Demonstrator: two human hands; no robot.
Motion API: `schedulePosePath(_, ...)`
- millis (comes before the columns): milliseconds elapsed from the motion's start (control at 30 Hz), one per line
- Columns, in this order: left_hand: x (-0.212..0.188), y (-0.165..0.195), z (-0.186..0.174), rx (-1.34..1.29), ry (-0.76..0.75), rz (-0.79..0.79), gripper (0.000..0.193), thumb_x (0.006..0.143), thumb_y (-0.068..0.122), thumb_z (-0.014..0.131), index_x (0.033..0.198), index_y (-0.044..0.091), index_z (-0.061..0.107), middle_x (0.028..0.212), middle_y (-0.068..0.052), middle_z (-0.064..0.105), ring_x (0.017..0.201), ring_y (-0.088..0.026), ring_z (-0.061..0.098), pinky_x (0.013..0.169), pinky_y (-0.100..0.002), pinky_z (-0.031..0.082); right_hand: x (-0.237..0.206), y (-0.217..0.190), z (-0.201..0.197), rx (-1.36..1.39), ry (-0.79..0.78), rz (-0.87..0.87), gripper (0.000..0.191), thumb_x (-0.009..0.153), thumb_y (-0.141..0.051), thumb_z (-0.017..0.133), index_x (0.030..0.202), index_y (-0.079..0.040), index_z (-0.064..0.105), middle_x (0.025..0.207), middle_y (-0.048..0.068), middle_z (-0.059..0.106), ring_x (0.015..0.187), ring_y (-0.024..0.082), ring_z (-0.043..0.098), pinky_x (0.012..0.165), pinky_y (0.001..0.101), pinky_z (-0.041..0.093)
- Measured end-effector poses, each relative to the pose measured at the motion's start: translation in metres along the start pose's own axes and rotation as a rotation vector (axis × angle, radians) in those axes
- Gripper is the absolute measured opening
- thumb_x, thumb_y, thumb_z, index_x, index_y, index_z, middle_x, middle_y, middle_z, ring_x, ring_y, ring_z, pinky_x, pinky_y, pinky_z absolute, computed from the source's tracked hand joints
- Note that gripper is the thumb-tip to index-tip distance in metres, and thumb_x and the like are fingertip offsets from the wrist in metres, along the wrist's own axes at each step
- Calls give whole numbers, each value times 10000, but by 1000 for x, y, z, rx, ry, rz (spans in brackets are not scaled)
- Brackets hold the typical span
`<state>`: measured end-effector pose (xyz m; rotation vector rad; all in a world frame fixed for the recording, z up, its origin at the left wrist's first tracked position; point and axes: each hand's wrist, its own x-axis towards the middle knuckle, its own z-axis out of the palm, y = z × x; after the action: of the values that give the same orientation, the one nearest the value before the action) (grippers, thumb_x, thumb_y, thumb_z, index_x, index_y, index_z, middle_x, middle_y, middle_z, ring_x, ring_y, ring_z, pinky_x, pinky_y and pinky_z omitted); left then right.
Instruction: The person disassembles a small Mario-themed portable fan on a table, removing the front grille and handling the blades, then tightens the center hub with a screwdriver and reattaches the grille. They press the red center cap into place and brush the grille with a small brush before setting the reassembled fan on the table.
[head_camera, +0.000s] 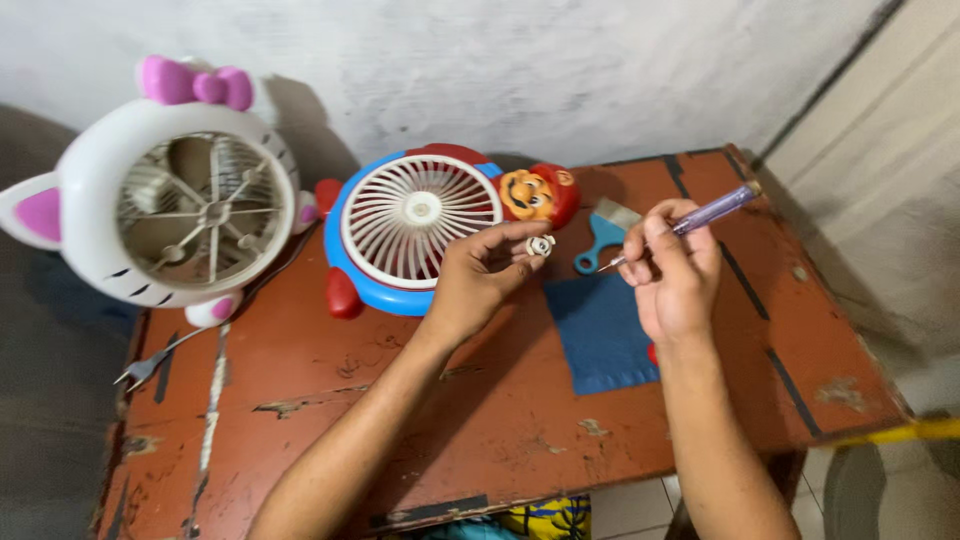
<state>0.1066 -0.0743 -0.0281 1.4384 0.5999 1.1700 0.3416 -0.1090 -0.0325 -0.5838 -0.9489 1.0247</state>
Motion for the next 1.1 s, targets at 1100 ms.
schedulePosePath(1100,13,40,-123,178,307,151,334,920,-84,682,1237,15,721,1131,-50,719,961,-66,672,835,-207,568,56,64,164,-617,-438,-293,183,1000,-57,701,1134,52,639,1079,180,753,1043,220,766,909,340,647)
